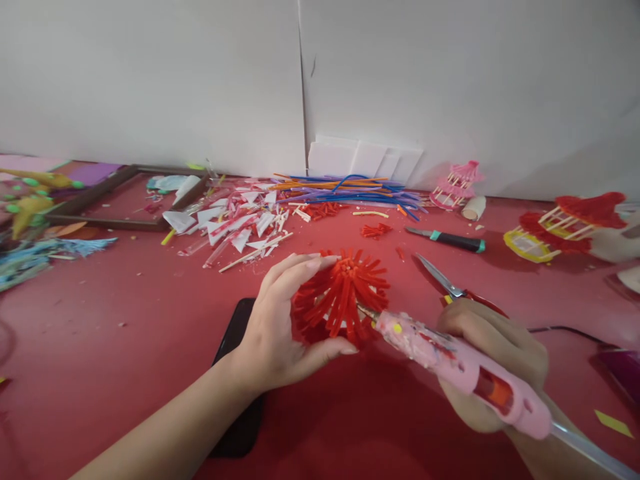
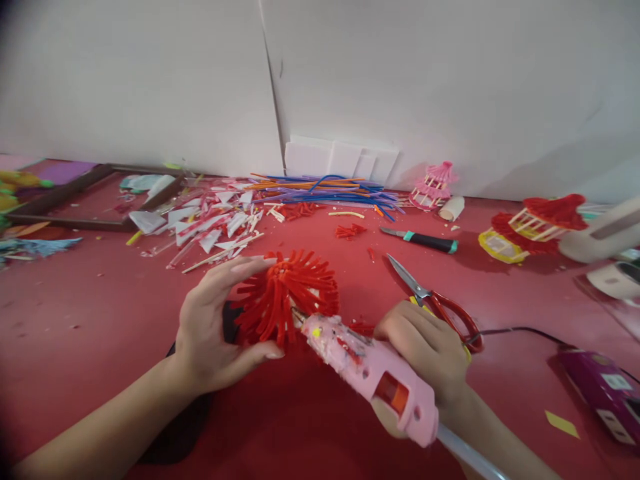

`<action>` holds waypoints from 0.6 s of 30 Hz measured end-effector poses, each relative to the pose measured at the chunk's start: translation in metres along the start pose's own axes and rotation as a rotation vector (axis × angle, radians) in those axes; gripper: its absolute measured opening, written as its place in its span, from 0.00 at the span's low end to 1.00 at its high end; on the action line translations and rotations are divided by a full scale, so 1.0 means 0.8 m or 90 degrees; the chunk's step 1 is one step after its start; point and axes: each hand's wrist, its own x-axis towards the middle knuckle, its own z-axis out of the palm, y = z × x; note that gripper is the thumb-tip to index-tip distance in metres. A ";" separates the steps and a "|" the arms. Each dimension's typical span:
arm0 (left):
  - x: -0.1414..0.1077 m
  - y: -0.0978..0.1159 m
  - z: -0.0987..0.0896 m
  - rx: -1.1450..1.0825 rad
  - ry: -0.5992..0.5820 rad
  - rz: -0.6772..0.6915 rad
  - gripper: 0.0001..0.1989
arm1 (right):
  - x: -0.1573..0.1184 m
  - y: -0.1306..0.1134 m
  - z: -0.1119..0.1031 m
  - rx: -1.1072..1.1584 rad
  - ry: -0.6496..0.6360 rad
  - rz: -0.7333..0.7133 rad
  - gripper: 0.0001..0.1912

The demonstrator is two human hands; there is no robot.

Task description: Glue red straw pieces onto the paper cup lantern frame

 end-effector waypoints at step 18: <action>0.001 -0.005 0.002 -0.017 0.011 0.003 0.45 | 0.006 0.006 -0.010 0.039 -0.025 -0.054 0.09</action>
